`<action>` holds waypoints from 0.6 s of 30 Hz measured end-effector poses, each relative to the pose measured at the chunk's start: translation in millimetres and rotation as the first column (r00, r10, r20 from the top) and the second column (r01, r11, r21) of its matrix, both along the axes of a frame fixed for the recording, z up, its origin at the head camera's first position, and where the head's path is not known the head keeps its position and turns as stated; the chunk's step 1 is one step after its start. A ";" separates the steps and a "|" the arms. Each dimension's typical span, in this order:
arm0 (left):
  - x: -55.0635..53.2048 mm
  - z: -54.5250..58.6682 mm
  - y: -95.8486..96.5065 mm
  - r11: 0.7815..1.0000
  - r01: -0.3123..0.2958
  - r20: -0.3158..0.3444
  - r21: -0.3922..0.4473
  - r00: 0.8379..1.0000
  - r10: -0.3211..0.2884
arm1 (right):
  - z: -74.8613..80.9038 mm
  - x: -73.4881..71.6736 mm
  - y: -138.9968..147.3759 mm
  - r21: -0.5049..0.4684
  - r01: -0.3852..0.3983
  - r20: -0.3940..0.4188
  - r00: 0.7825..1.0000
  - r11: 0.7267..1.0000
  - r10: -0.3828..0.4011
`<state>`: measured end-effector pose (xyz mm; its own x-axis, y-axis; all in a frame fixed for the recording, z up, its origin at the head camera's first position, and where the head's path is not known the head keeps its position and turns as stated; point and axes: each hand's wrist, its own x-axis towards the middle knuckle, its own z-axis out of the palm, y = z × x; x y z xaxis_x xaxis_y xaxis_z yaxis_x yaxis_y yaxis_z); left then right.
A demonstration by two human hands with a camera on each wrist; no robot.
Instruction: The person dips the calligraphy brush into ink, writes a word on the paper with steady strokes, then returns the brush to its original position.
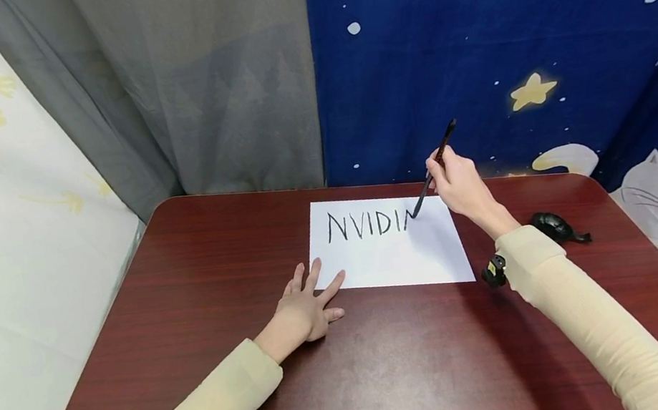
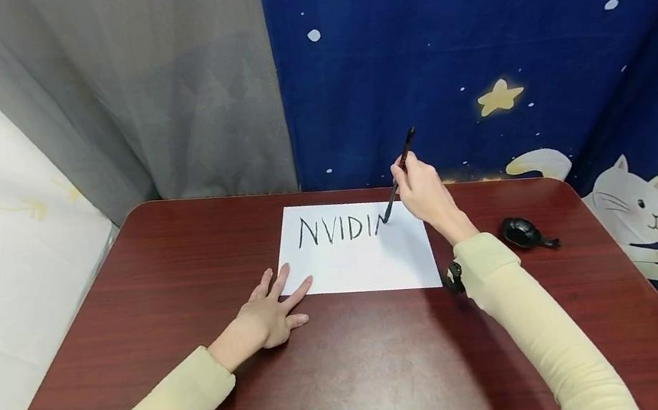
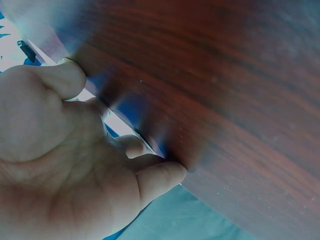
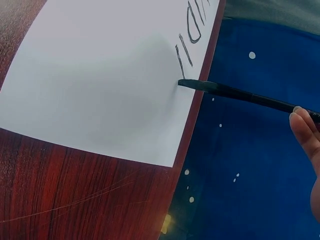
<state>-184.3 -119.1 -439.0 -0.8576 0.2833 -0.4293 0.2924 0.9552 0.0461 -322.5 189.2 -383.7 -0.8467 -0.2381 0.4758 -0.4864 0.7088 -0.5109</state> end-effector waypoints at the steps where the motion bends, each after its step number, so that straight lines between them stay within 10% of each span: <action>1: 0.5 0.6 0.3 1.000 0.002 0.001 0.001 1.000 -0.002 | 0.1 0.2 0.2 0.002 0.003 0.002 1.000 1.000 -0.003; 18: -8.5 -20.1 -3.3 1.000 0.018 -0.008 -0.021 1.000 -0.018 | 2.5 4.9 1.3 0.015 0.012 0.012 1.000 1.000 -0.012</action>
